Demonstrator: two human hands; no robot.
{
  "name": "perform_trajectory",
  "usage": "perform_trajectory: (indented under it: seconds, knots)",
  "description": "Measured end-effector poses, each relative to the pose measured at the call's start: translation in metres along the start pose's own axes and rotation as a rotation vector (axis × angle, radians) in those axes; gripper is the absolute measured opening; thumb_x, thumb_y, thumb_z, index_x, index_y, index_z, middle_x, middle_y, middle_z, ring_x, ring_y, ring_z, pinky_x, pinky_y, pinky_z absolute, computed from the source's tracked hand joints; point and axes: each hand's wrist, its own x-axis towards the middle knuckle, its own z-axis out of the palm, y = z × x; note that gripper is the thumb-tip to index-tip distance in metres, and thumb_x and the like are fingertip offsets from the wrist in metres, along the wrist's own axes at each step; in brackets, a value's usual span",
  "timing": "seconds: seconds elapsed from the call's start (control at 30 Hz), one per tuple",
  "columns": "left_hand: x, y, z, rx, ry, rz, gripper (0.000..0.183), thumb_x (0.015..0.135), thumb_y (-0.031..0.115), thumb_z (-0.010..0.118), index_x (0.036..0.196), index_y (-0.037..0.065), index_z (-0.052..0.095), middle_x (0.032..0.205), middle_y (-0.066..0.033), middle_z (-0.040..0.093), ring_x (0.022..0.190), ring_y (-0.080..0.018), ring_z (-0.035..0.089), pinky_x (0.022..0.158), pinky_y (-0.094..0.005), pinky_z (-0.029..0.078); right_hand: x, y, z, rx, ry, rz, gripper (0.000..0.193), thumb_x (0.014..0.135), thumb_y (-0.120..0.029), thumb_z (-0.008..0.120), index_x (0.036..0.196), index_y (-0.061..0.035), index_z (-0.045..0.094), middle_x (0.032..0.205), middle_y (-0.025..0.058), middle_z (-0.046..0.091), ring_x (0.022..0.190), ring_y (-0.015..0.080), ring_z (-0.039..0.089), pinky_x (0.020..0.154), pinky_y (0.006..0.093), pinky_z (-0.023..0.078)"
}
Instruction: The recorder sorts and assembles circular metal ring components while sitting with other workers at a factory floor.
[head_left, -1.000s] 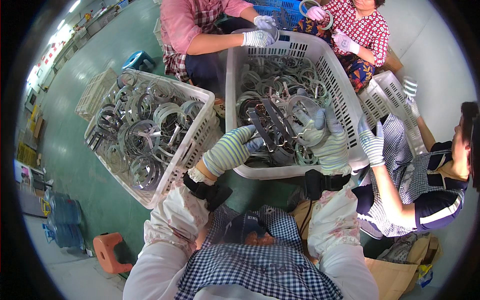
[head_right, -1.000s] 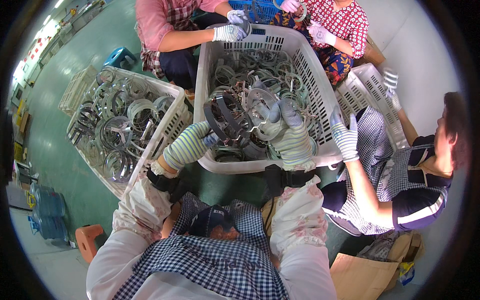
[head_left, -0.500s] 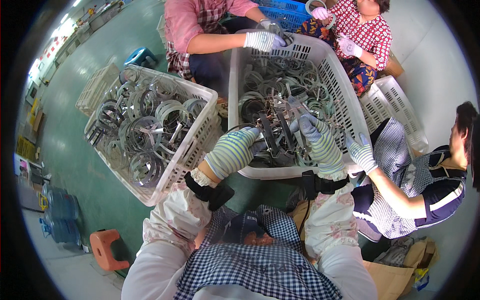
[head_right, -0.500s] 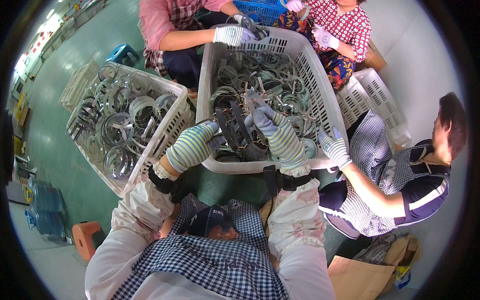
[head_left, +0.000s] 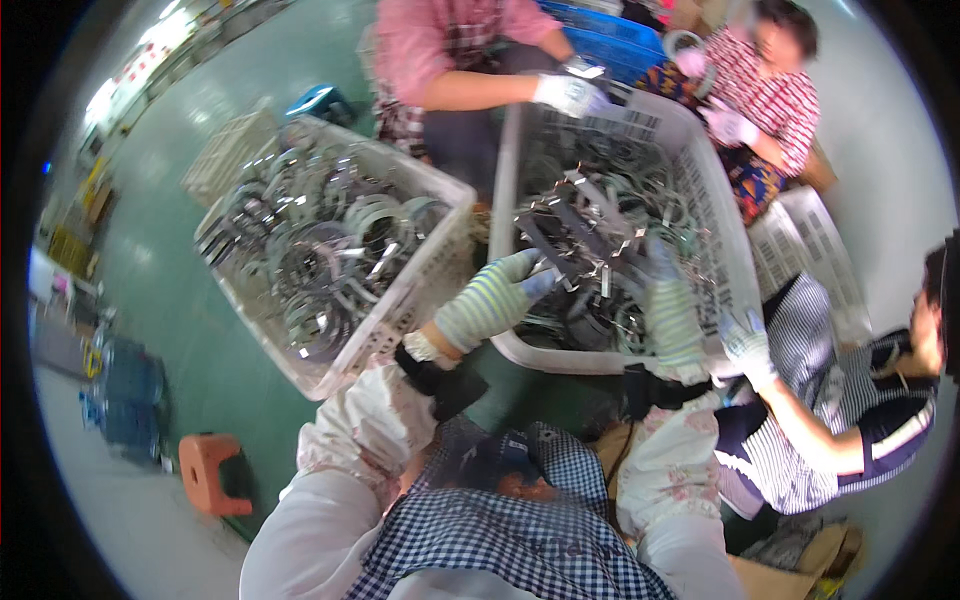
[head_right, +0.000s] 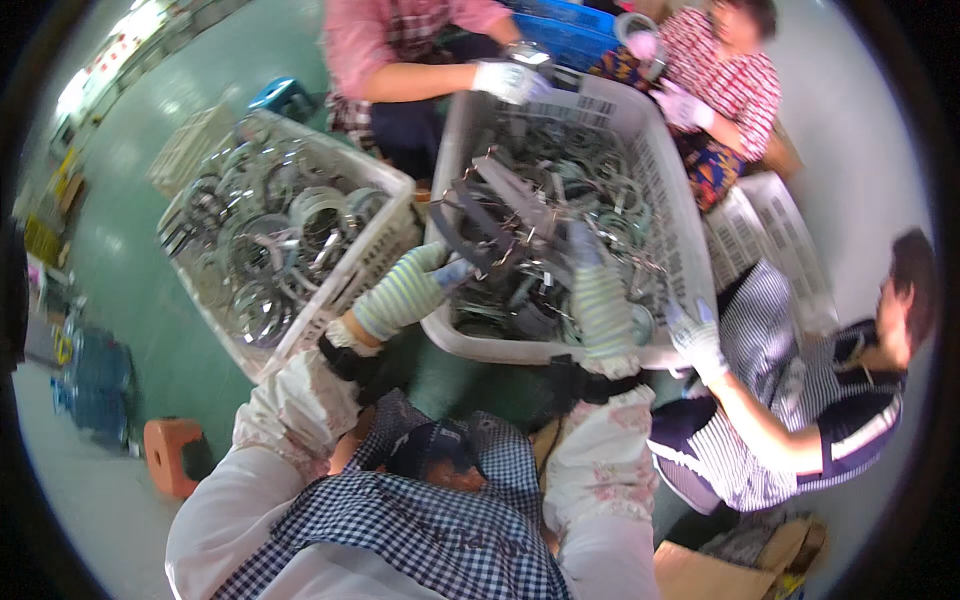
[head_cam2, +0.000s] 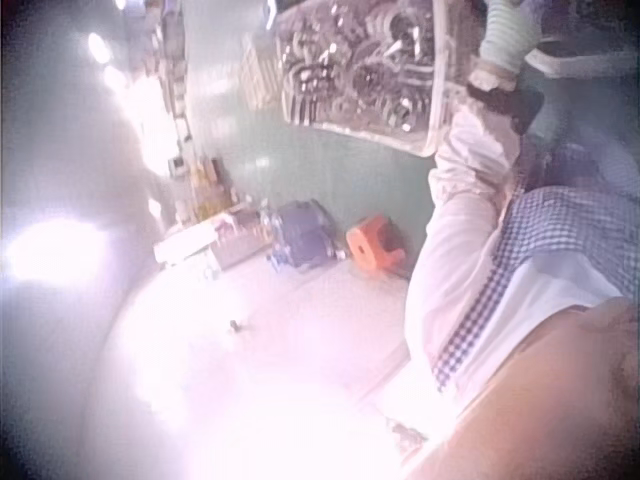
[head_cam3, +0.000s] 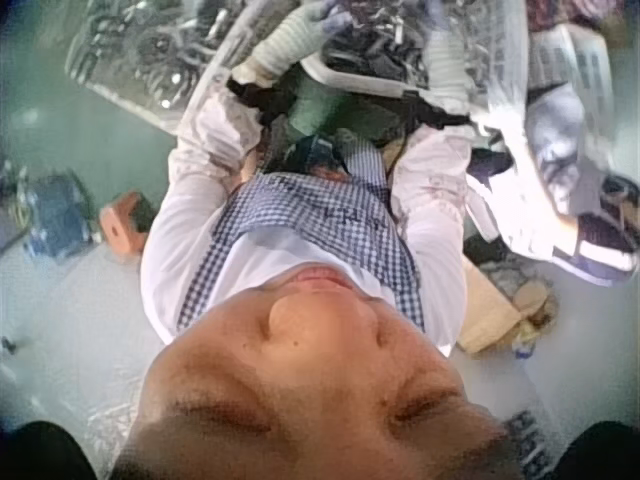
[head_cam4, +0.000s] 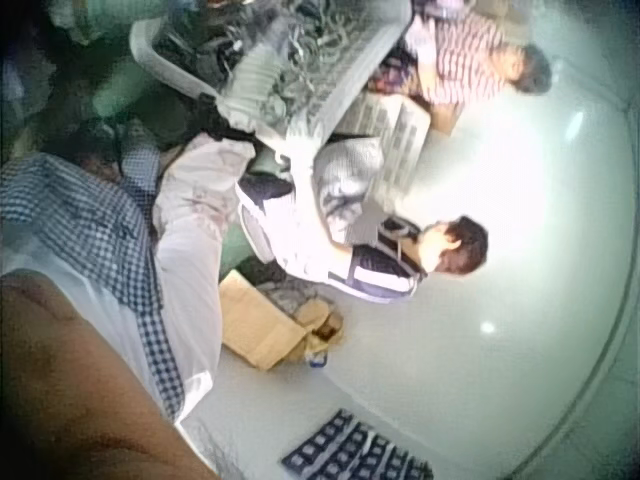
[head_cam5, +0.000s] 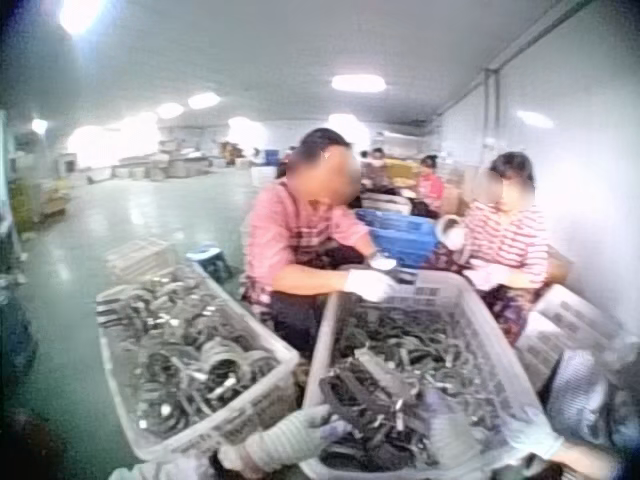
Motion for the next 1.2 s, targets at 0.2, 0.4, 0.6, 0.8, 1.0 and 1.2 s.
perform_trajectory:
  seconds: [0.2, 0.4, 0.6, 0.8, 1.0, 1.2]
  knots:
    - [0.013, -0.001, -0.028, -0.298, 0.33, -0.065, 0.023, 0.1, 0.032, 0.054, 0.093, 0.014, 0.065, 0.075, 0.0052, 0.059, 0.057, -0.0044, 0.052, 0.048, -0.0204, 0.038, 0.016, 0.019, -0.028, 0.076, -0.027, 0.069, 0.053, 0.095, -0.045, 0.059, 0.125, -0.0006, 0.056, 0.118, 0.0149, 0.062, 0.107, 0.025, 0.062, 0.094, 0.0383, 0.051]
    - [0.03, -0.006, -0.072, -0.587, 0.456, -0.118, 0.037, 0.095, 0.052, 0.055, 0.105, 0.017, 0.063, 0.074, 0.0021, 0.061, 0.051, -0.0085, 0.05, 0.045, -0.0229, 0.039, 0.022, 0.025, -0.02, 0.141, -0.118, 0.107, 0.043, 0.097, -0.038, 0.058, 0.122, -0.0017, 0.058, 0.114, 0.0131, 0.064, 0.101, 0.0237, 0.065, 0.089, 0.0365, 0.054]
    - [0.072, -0.036, -0.117, -0.732, 0.619, -0.295, 0.056, 0.084, 0.071, 0.055, 0.071, 0.016, 0.053, 0.057, 0.0015, 0.052, 0.041, -0.014, 0.045, 0.038, -0.027, 0.035, 0.015, 0.025, -0.01, 0.08, -0.14, 0.145, 0.045, 0.098, -0.039, 0.056, 0.122, -0.0013, 0.057, 0.116, 0.0127, 0.063, 0.104, 0.0227, 0.064, 0.093, 0.0357, 0.052]
    - [0.083, -0.067, -0.144, -1.102, 0.405, -0.086, 0.038, 0.098, 0.051, 0.047, 0.095, 0.014, 0.053, 0.084, -0.0021, 0.056, 0.068, -0.0127, 0.054, 0.052, -0.0254, 0.046, 0.022, 0.024, -0.014, 0.036, -0.089, 0.096, 0.048, 0.097, -0.041, 0.056, 0.121, 0.0009, 0.055, 0.117, 0.0144, 0.062, 0.105, 0.0265, 0.064, 0.093, 0.0393, 0.053]
    - [0.077, -0.057, -0.108, -1.386, 0.627, -0.142, 0.025, 0.099, 0.032, 0.052, 0.099, 0.008, 0.059, 0.087, -0.007, 0.06, 0.069, -0.0185, 0.055, 0.056, -0.03, 0.05, 0.06, 0.06, -0.05, -0.02, 0.075, 0.127, 0.051, 0.096, -0.043, 0.057, 0.125, -0.0008, 0.054, 0.116, 0.0148, 0.063, 0.108, 0.0249, 0.062, 0.097, 0.0385, 0.05]
    - [0.062, -0.037, -0.062, -1.238, 0.538, -0.235, 0.025, 0.098, 0.028, 0.054, 0.093, 0.004, 0.056, 0.085, -0.0067, 0.06, 0.067, -0.0151, 0.056, 0.055, -0.0257, 0.049, 0.11, 0.111, -0.087, -0.875, 0.075, 0.242, 0.059, 0.094, -0.042, 0.058, 0.134, -0.0006, 0.049, 0.125, 0.0158, 0.061, 0.112, 0.0332, 0.059, 0.093, 0.0423, 0.049]
